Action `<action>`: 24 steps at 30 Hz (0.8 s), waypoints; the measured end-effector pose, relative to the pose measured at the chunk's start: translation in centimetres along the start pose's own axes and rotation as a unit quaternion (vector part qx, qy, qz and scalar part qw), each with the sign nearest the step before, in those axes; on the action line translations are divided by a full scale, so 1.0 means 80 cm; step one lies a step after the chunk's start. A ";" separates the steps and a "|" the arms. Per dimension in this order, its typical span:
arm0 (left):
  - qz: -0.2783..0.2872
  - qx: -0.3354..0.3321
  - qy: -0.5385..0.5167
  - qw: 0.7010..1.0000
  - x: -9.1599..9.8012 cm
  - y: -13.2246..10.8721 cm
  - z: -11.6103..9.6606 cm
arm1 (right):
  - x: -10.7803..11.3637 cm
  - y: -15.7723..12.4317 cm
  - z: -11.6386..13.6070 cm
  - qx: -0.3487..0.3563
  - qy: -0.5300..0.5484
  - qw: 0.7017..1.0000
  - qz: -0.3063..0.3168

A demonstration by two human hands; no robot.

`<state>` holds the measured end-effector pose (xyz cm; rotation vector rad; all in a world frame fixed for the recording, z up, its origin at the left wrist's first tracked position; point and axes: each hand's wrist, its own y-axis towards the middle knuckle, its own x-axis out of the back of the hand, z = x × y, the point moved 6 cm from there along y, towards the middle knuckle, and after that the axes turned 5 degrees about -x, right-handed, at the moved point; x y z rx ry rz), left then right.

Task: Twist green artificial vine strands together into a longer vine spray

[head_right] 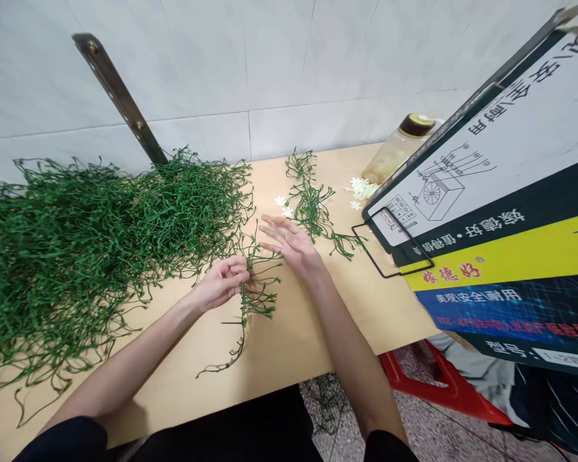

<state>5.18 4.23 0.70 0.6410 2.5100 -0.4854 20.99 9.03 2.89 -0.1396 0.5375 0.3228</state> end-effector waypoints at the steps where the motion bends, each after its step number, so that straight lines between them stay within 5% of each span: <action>1: -0.021 -0.003 -0.011 1.000 0.007 0.002 0.000 | 0.003 0.001 -0.003 -0.012 -0.013 1.000 -0.005; 7: -0.088 -0.044 0.013 0.995 0.028 0.009 -0.003 | 0.012 0.002 -0.027 -0.093 -0.095 0.991 0.002; 11: -0.102 -0.087 0.062 0.989 0.032 0.010 -0.006 | 0.009 -0.001 -0.025 -0.091 -0.138 0.986 -0.031; 24: -0.096 -0.104 0.160 0.977 0.019 0.007 -0.014 | -0.014 -0.004 -0.018 -0.038 -0.221 0.974 0.029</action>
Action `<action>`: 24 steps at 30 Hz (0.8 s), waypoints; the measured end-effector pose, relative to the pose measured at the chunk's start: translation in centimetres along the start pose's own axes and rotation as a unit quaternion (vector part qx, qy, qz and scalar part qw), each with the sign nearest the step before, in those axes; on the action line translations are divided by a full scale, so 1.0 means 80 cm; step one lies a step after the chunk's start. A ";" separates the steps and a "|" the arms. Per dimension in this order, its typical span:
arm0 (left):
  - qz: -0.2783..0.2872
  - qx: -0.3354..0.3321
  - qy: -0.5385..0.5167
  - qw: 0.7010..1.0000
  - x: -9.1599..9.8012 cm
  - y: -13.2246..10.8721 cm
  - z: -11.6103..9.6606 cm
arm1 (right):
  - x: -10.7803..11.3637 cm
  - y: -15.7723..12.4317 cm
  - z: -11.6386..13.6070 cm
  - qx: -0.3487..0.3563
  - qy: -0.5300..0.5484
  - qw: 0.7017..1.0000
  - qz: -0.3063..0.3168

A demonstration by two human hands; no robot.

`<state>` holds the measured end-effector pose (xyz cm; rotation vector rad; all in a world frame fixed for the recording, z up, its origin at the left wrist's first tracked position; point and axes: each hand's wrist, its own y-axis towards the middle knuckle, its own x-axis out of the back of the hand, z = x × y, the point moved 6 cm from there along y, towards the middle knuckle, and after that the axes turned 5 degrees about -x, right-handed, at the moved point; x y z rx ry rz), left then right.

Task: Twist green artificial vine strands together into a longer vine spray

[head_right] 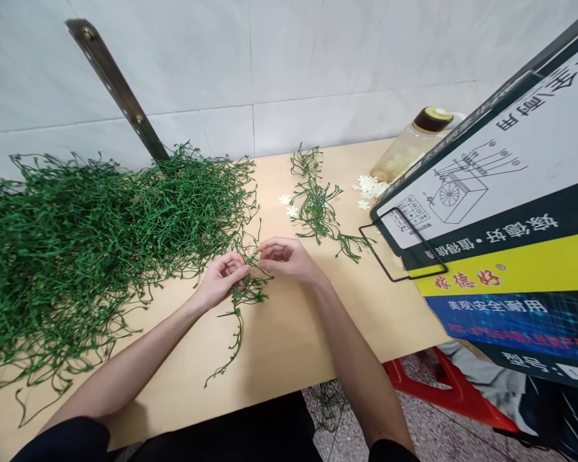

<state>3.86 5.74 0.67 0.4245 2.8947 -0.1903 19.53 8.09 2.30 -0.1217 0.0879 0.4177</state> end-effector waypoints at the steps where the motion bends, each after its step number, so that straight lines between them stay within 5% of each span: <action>1: 0.009 0.003 0.009 1.000 -0.001 -0.001 -0.001 | -0.001 -0.001 0.003 0.017 -0.021 1.000 -0.009; 8: 0.044 0.011 0.045 0.998 -0.002 -0.003 0.002 | -0.014 -0.009 0.025 0.159 -0.161 0.973 0.035; 17: 0.044 0.008 0.045 0.998 0.001 -0.002 0.006 | -0.012 -0.007 0.023 0.152 -0.157 0.976 -0.016; 24: 0.038 -0.004 0.074 0.997 -0.003 -0.003 0.005 | -0.018 -0.007 0.019 0.129 -0.279 0.951 -0.030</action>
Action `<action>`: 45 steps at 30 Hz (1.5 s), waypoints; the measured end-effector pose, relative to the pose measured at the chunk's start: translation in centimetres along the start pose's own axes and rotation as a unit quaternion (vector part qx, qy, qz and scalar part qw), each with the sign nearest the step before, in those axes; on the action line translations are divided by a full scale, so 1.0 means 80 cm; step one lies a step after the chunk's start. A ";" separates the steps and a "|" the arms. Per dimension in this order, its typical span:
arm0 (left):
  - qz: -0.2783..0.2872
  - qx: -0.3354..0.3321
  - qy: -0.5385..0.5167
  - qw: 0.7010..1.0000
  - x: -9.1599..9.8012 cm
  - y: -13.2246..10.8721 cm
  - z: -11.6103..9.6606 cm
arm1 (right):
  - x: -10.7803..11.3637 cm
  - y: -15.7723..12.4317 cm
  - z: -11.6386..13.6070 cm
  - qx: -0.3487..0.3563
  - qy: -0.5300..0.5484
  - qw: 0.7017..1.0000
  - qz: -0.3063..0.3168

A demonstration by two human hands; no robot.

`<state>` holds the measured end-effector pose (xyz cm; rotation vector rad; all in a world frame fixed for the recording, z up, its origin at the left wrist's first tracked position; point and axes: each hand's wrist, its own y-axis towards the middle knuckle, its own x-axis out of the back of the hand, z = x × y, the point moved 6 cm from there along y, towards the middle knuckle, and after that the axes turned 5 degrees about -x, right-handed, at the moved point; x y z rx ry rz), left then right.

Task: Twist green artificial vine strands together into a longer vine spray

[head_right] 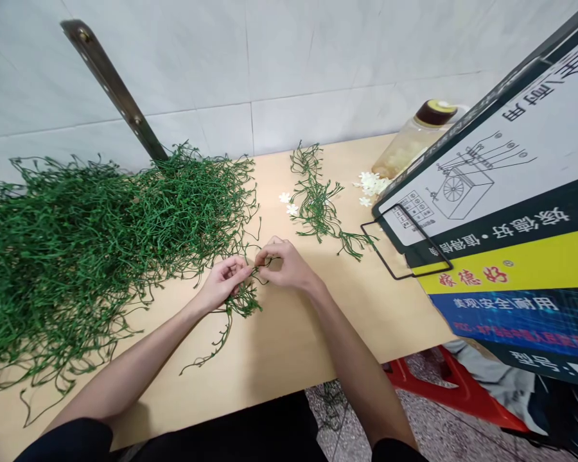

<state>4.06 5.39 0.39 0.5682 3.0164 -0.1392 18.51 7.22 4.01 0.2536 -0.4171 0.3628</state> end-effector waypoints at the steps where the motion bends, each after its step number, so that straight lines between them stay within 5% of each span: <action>1: -0.004 -0.003 0.004 1.000 0.000 0.000 0.000 | -0.001 0.000 0.001 0.003 -0.032 0.999 -0.010; 10: -0.038 -0.021 0.006 0.999 0.000 0.000 0.003 | -0.002 -0.008 0.025 0.153 -0.216 0.951 -0.162; 15: -0.080 -0.047 0.026 0.995 0.007 -0.002 0.000 | -0.004 -0.013 0.034 0.212 -0.243 0.931 -0.173; 26: -0.100 -0.074 0.085 0.989 0.011 -0.005 0.000 | -0.017 -0.009 0.026 0.156 -0.244 0.952 -0.098; 35: -0.084 -0.052 0.078 0.992 0.010 -0.005 0.003 | -0.022 -0.008 0.010 0.142 -0.272 0.938 -0.159; 45: -0.099 -0.007 0.007 0.995 0.012 -0.003 0.004 | -0.029 -0.005 0.003 0.144 -0.209 0.956 -0.150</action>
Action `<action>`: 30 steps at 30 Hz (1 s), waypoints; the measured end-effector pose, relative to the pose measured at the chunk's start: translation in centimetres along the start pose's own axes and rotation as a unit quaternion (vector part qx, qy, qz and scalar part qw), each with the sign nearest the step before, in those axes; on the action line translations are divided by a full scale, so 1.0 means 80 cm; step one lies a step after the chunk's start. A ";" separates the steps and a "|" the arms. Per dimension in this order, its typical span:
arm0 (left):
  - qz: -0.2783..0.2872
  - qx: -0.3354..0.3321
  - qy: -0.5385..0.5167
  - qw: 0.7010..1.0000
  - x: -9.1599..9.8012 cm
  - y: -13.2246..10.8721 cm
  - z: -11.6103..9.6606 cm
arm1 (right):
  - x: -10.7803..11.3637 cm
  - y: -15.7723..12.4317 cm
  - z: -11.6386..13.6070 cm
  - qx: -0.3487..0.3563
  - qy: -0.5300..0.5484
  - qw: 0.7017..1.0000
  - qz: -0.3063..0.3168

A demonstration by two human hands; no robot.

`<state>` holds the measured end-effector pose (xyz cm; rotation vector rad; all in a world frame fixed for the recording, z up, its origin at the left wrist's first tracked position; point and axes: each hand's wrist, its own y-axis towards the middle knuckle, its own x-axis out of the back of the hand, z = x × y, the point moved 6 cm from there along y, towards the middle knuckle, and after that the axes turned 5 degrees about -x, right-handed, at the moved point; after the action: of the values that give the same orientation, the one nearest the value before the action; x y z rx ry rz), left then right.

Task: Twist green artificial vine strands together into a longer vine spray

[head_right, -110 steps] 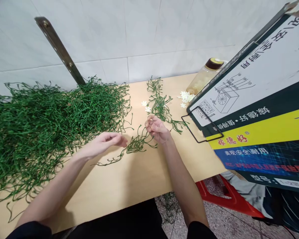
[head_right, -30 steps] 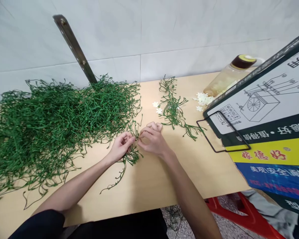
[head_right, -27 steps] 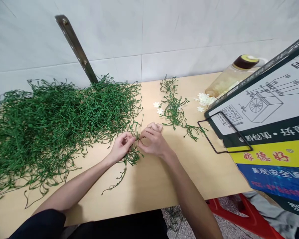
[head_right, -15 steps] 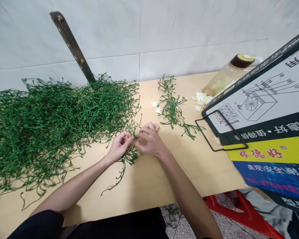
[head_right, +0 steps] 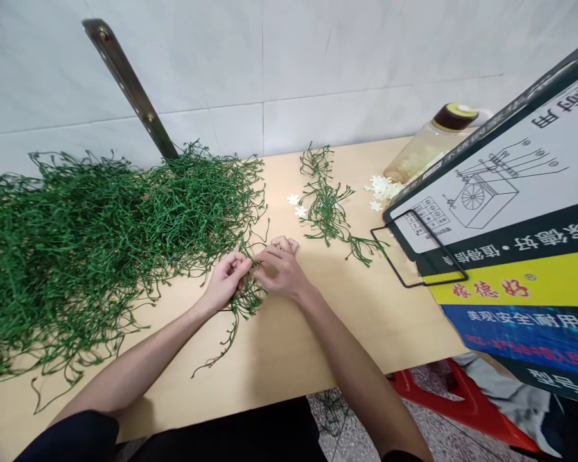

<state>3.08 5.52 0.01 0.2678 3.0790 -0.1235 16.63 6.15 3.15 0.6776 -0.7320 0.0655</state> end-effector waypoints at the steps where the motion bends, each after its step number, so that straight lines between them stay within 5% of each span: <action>1: -0.002 0.005 -0.009 1.000 0.000 0.001 0.001 | 0.001 0.000 -0.001 -0.001 0.006 1.000 -0.008; 20: 0.016 -0.003 -0.018 1.000 0.000 0.000 0.002 | -0.019 0.000 -0.016 -0.054 0.041 0.990 0.126; 30: -0.026 0.018 -0.108 0.994 0.010 0.001 0.012 | 0.017 0.004 -0.021 -0.098 0.069 0.989 -0.088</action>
<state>2.33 5.69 -1.04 0.1630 2.8713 -0.1972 18.53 7.18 3.31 0.5415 -0.5351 -0.1183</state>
